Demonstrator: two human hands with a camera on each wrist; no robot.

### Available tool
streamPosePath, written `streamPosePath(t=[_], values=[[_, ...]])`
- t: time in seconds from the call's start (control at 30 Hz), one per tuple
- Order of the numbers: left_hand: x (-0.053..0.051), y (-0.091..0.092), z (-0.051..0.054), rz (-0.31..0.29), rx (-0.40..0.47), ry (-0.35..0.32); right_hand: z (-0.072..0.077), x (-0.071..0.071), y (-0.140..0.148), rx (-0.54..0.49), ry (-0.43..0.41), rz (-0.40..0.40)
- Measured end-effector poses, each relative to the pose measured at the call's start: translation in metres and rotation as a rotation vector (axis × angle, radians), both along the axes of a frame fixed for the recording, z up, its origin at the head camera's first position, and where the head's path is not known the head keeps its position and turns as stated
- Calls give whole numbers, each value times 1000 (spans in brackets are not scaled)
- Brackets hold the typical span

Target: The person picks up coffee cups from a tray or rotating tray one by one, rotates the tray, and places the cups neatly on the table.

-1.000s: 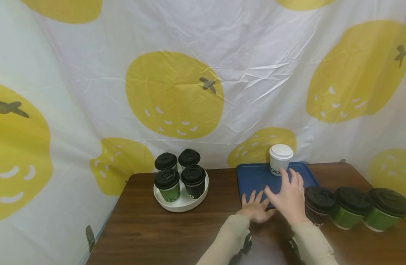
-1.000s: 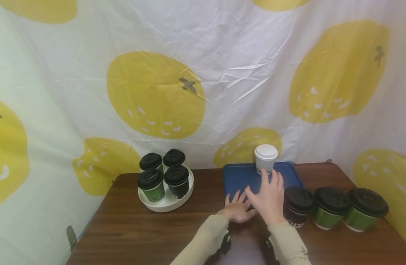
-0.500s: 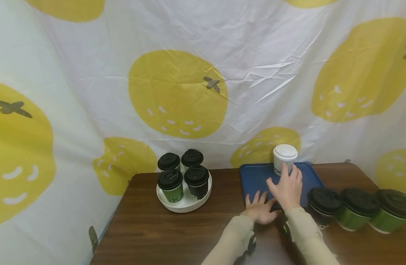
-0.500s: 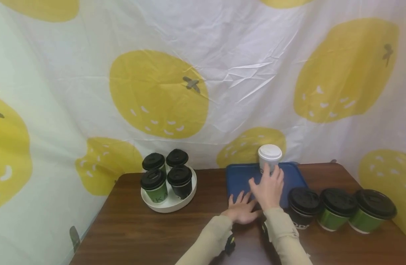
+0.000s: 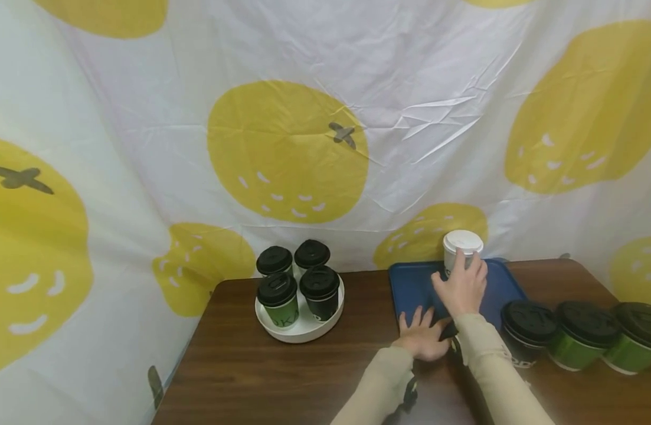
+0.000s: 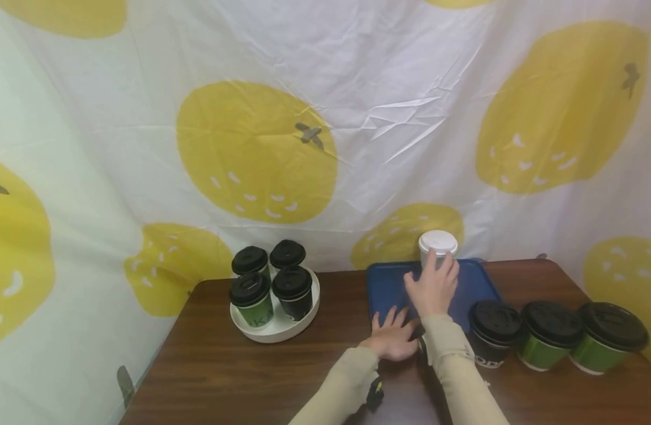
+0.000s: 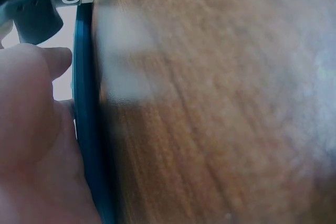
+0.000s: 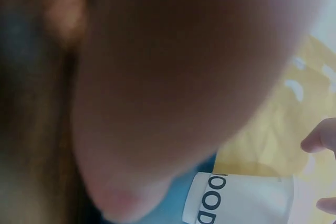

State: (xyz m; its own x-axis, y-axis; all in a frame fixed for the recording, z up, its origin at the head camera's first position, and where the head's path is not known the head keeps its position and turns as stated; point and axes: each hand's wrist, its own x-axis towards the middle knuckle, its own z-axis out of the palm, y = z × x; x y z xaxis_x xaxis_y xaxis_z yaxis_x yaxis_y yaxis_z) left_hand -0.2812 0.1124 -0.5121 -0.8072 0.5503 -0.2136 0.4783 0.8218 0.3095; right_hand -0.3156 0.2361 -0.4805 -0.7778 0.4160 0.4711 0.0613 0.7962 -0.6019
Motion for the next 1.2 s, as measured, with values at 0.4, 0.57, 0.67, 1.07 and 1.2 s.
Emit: streamPosePath(t=[0.4, 0.57, 0.67, 1.07, 1.2], values=[[-7, -3, -2, -10, -33, -11, 4, -18, 1, -32, 18, -10], [-7, -4, -1, -21, -50, -11, 10, -26, 2, -23, 17, -21], [-6, -3, -1, -23, -52, -14, 14, -31, 5, -16, -14, -37], [-4, 0, -6, -24, -51, -9, 12, -50, 19, -2, -46, -85], [-5, -1, -3, -29, -54, -22, 16, -56, 19, -2, -45, -79]])
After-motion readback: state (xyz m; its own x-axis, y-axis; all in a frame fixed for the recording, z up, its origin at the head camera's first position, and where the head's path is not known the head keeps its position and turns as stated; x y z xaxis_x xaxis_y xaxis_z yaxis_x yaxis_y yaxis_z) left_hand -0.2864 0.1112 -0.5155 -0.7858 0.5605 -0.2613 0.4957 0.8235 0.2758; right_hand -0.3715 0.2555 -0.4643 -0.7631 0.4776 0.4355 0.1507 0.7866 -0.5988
